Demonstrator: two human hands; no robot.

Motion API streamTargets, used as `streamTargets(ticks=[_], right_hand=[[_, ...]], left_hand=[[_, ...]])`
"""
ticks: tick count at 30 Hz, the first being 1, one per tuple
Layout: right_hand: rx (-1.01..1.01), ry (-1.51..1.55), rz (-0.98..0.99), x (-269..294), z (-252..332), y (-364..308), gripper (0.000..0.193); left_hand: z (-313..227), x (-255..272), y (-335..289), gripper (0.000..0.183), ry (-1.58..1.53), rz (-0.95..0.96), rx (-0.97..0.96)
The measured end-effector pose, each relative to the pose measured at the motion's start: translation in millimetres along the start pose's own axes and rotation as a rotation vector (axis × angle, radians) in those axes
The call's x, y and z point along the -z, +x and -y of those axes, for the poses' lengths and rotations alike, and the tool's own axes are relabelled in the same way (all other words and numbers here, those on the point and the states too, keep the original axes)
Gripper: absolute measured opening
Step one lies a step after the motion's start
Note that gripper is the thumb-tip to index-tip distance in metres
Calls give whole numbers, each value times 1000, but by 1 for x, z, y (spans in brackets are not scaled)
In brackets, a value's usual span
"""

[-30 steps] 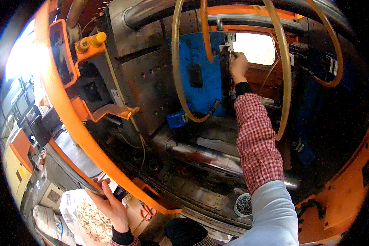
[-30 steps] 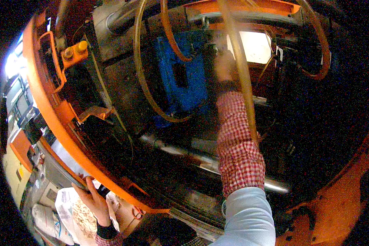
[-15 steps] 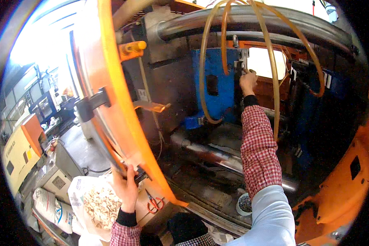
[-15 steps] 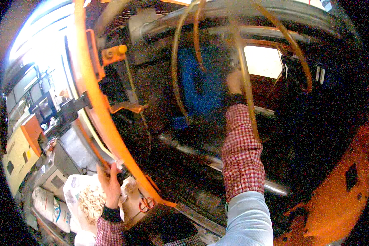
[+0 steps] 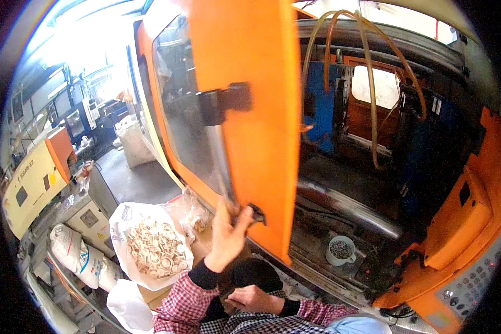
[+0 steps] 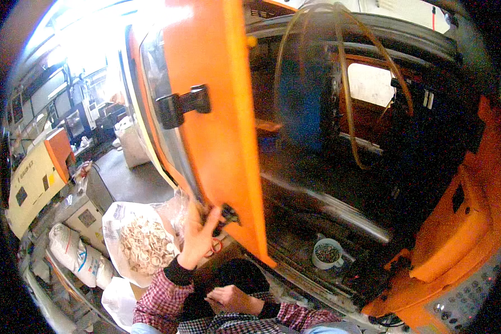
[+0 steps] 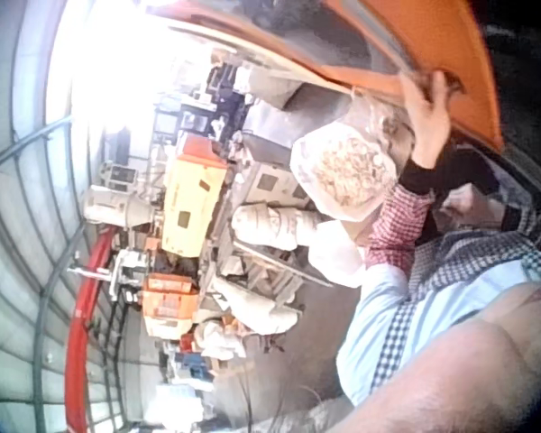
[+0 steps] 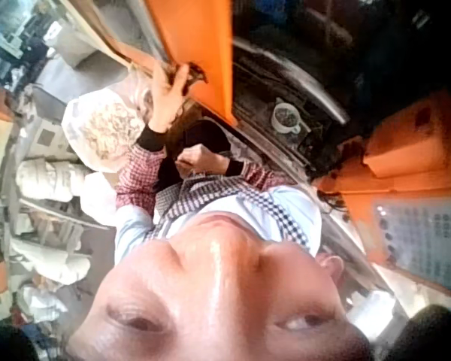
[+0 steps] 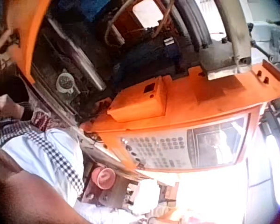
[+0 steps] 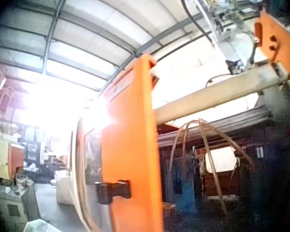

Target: The person sits on the floor and repeatedly picks up small white plastic components from a bag, inserts them into a machine, and then removes the assembled parts. The person handles the components one by one, placing them into a collection bag after processing.

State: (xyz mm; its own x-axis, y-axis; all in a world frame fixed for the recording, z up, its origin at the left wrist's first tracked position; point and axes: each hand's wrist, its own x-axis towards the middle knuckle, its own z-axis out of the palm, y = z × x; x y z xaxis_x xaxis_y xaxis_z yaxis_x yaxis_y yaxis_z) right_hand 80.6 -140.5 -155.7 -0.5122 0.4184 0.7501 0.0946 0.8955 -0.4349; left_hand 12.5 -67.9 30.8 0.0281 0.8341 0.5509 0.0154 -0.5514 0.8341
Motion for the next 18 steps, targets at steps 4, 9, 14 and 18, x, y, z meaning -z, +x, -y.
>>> streamTargets(ticks=[4,9,14,18], right_hand=[[-121,58,89,-33,4,-40,18],[-116,-18,302,4,32,-25,13],[-228,5,254,22,39,-37,12],[-335,69,239,15,37,-46,11]], left_hand=[[-25,-15,-31,23,-196,472,-83],[-40,-69,-70,31,-254,685,-208],[-75,-130,-104,28,-499,1029,-238],[-69,-194,-157,38,-566,648,-538]])
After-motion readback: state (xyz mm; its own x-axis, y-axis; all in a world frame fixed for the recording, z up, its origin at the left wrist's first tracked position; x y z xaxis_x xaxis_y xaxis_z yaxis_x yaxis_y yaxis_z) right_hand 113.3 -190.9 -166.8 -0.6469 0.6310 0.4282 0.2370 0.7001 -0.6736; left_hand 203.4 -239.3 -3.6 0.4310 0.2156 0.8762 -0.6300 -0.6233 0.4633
